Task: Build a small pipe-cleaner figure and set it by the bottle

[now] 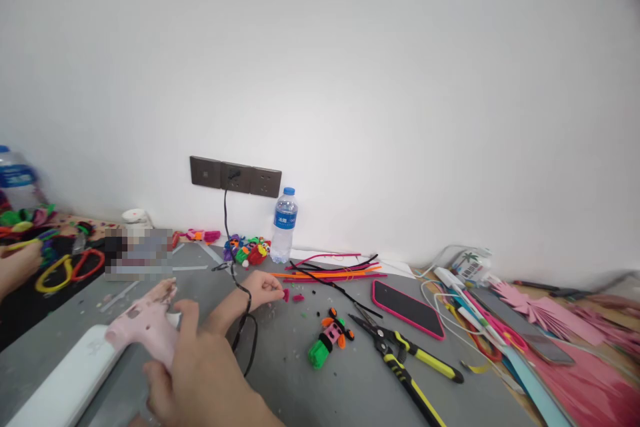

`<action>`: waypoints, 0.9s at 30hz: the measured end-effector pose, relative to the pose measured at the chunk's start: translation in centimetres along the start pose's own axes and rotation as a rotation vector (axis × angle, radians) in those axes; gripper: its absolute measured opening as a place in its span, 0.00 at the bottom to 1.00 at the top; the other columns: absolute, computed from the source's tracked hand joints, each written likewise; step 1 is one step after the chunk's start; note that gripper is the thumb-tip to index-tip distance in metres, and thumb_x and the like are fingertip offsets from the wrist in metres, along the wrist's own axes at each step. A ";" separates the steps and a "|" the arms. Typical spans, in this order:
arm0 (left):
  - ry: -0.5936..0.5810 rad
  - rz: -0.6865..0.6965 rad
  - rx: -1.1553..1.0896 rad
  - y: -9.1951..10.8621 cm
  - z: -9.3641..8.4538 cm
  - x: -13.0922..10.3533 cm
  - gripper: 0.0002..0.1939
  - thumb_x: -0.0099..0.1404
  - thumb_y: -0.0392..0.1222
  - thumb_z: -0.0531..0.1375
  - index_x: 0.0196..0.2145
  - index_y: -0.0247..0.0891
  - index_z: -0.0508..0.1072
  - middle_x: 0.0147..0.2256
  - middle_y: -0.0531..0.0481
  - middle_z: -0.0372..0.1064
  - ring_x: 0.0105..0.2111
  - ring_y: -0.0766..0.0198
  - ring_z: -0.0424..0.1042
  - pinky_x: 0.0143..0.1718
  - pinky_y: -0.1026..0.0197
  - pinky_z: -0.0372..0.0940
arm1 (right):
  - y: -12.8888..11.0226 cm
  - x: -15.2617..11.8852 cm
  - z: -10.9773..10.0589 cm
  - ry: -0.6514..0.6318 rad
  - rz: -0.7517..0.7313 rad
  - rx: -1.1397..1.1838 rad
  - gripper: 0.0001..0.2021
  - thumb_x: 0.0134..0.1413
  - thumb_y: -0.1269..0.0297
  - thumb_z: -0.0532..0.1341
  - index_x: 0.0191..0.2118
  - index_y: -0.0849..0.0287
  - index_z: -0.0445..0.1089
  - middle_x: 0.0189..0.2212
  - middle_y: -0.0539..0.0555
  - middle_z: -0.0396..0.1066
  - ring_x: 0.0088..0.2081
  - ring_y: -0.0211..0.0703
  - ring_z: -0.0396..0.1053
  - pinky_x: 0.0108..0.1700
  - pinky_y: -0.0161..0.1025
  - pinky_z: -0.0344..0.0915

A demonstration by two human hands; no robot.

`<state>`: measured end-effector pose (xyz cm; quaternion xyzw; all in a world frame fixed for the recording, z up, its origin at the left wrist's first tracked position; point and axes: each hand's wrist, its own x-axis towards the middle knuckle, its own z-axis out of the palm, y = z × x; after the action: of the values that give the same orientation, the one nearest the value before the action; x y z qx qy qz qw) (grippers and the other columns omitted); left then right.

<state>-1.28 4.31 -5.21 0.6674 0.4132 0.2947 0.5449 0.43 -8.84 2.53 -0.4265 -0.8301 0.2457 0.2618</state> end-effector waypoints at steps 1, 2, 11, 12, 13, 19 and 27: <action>-0.007 0.000 0.008 0.2 0.1 0.0 0.04 0.50 0.36 0.67 0.22 0.32 0.78 0.11 0.61 0.46 0.16 0.72 0.46 0.21 0.63 0.52 | -0.3 0.8 0.3 -0.022 -0.014 -0.044 0.28 0.51 0.67 0.57 0.58 0.70 0.52 0.41 0.66 0.72 0.35 0.58 0.76 0.36 0.49 0.71; -0.013 -0.001 0.014 0.3 0.1 -0.1 0.04 0.50 0.36 0.67 0.22 0.32 0.78 0.11 0.61 0.46 0.16 0.72 0.46 0.22 0.63 0.52 | -0.7 1.5 0.7 -0.047 -0.016 -0.078 0.29 0.51 0.67 0.57 0.58 0.72 0.52 0.39 0.66 0.73 0.34 0.58 0.76 0.35 0.50 0.72; -0.040 0.015 0.038 1.2 0.2 -0.5 0.06 0.51 0.39 0.66 0.22 0.33 0.78 0.12 0.61 0.44 0.17 0.70 0.48 0.22 0.64 0.55 | -1.8 7.3 5.0 -0.250 0.201 -0.280 0.45 0.44 0.74 0.62 0.65 0.75 0.39 0.54 0.79 0.64 0.46 0.61 0.71 0.39 0.51 0.71; -0.042 0.017 0.037 1.2 0.1 -0.5 0.06 0.51 0.39 0.66 0.22 0.34 0.78 0.12 0.61 0.44 0.17 0.70 0.48 0.22 0.64 0.54 | -1.7 7.7 5.5 -0.264 0.216 -0.286 0.44 0.46 0.73 0.62 0.66 0.74 0.38 0.57 0.80 0.59 0.48 0.62 0.70 0.41 0.52 0.70; -0.044 0.017 0.035 1.1 0.1 -0.5 0.05 0.51 0.39 0.66 0.22 0.33 0.78 0.12 0.61 0.44 0.17 0.70 0.48 0.22 0.64 0.54 | -1.5 8.0 6.0 -0.276 0.222 -0.286 0.44 0.48 0.73 0.61 0.66 0.73 0.37 0.59 0.80 0.56 0.50 0.63 0.69 0.42 0.53 0.70; -0.097 0.004 -0.043 1.0 -0.5 -0.3 0.07 0.52 0.40 0.66 0.23 0.33 0.77 0.12 0.61 0.47 0.16 0.72 0.46 0.21 0.63 0.46 | -1.7 5.6 5.4 -0.127 0.144 -0.297 0.38 0.53 0.68 0.61 0.66 0.69 0.43 0.56 0.78 0.61 0.50 0.65 0.68 0.43 0.57 0.68; -0.313 -0.069 -0.296 1.5 -0.3 -0.9 0.17 0.47 0.52 0.69 0.21 0.38 0.71 0.13 0.60 0.53 0.14 0.74 0.45 0.20 0.63 0.43 | -1.0 -1.0 2.7 0.087 -0.288 -0.139 0.42 0.55 0.56 0.59 0.67 0.69 0.37 0.49 0.65 0.67 0.47 0.59 0.66 0.45 0.54 0.69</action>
<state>-1.65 3.53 -3.60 0.6029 0.2986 0.2262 0.7044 -1.41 -10.70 0.91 -0.3303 -0.8855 0.1289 0.3001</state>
